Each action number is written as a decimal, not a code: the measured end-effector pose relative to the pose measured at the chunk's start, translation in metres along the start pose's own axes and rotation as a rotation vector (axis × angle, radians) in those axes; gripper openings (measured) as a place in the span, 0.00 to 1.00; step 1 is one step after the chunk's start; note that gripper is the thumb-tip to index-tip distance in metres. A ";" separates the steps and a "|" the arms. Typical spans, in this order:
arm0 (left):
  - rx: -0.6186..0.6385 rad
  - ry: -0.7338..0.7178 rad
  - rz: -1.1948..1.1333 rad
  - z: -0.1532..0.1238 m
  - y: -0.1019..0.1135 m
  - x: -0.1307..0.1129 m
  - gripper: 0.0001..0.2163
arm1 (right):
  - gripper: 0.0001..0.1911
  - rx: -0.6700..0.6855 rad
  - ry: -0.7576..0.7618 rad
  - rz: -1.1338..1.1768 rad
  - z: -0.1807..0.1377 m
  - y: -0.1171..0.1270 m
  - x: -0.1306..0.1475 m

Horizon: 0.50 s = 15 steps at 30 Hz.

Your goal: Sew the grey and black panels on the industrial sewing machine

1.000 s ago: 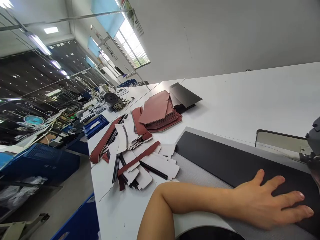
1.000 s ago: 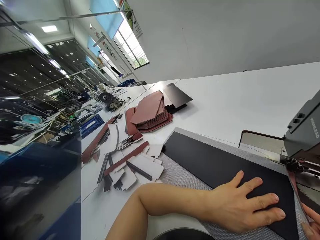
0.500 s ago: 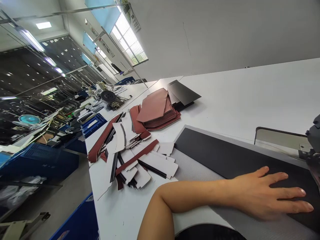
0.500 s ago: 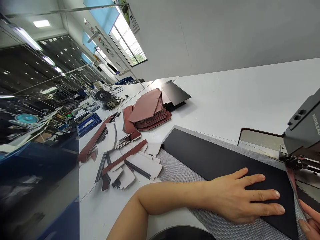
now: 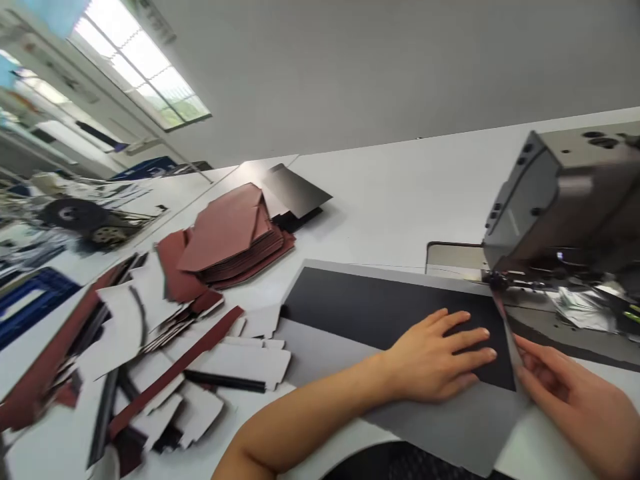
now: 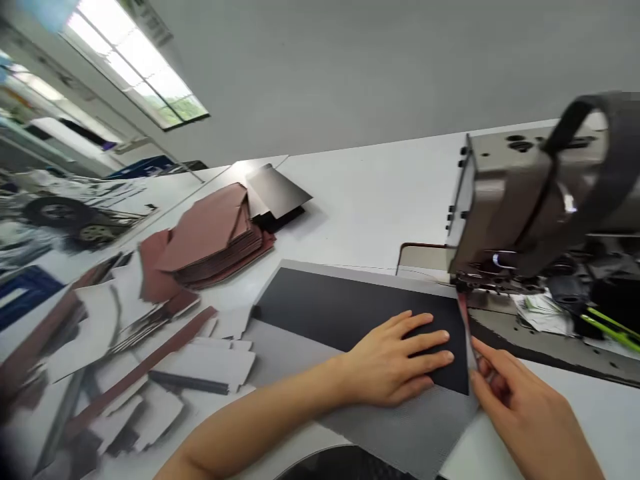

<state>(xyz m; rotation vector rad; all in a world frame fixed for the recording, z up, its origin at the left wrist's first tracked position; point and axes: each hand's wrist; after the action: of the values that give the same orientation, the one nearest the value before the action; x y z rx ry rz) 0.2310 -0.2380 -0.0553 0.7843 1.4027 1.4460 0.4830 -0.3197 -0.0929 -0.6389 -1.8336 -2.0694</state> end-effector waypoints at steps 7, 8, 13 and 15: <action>0.038 0.099 -0.074 0.007 -0.002 -0.008 0.22 | 0.19 -0.192 0.154 -0.139 -0.008 -0.002 0.036; 0.043 0.110 -0.070 0.008 -0.002 -0.011 0.22 | 0.19 -0.211 0.184 -0.174 -0.009 -0.002 0.038; 0.041 0.144 -0.057 0.013 -0.002 -0.015 0.25 | 0.18 -0.180 0.243 -0.144 -0.007 0.006 0.035; 0.041 0.153 -0.061 0.014 -0.001 -0.015 0.24 | 0.17 -0.131 0.212 -0.067 -0.008 0.011 0.033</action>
<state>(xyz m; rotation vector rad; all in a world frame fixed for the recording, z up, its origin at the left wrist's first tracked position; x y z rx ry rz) 0.2495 -0.2469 -0.0523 0.6614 1.5624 1.4588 0.4596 -0.3267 -0.0672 -0.3766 -1.6335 -2.2199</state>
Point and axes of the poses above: each hand's wrist, its own z-axis towards the middle knuckle, its own y-axis out of the back of the hand, x = y × z, and after that the axes turned 4 degrees about -z, right-handed
